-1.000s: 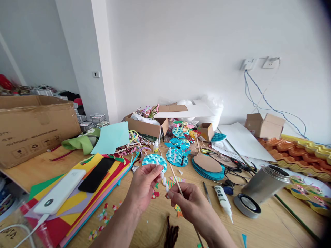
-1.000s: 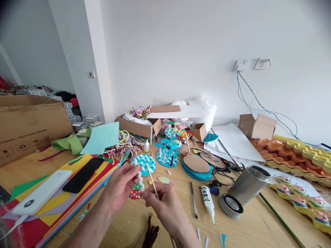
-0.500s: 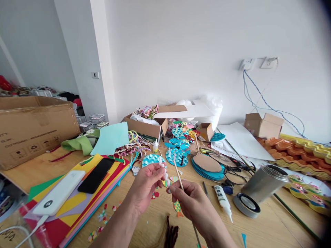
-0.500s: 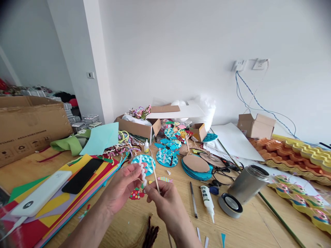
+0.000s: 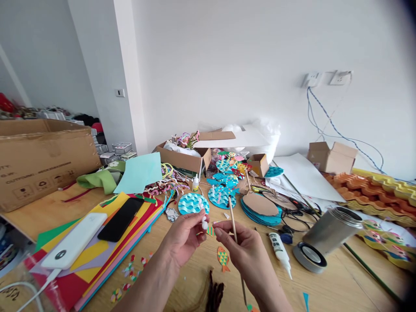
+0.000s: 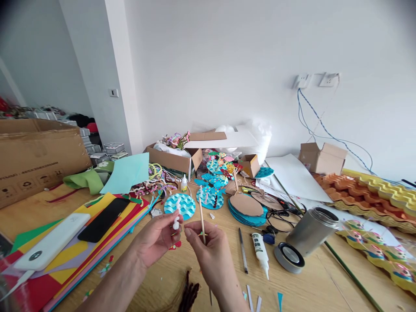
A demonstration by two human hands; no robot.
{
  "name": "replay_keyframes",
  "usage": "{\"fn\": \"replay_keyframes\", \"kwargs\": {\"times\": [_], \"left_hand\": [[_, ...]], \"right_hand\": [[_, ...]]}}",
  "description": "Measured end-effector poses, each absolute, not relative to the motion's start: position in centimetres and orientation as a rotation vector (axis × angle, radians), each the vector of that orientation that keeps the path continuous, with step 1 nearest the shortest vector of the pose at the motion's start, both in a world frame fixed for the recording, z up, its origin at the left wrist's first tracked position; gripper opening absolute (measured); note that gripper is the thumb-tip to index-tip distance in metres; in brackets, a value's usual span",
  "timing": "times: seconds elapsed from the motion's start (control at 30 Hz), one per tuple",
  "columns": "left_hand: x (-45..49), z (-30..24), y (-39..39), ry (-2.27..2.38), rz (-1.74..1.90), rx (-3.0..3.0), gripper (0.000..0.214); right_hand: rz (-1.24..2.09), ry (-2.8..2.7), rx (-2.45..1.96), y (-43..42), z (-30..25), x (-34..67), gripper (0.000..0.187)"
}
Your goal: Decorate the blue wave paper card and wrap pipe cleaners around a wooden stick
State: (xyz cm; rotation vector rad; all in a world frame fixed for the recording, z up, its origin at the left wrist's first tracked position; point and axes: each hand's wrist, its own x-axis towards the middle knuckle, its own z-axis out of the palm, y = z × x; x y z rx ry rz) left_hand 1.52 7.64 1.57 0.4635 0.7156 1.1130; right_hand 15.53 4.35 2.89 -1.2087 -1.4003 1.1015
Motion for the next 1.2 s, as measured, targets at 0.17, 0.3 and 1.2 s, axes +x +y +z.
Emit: {"fn": "replay_keyframes", "kwargs": {"times": [0.17,0.3,1.2], "left_hand": [[1.9,1.0,7.5,0.709,1.155,0.48,0.025],[2.2,0.8,7.3,0.712,1.179,0.573,0.027],[2.0,2.1,6.2,1.033,1.536,1.722,0.009]], "right_hand": [[0.753,-1.581,-1.255,4.0,2.4,15.0,0.025],[0.562,-1.724,-1.205,3.8,2.1,14.9,0.021],[0.673,-1.49,-1.319,4.2,1.7,15.9,0.029]]}}
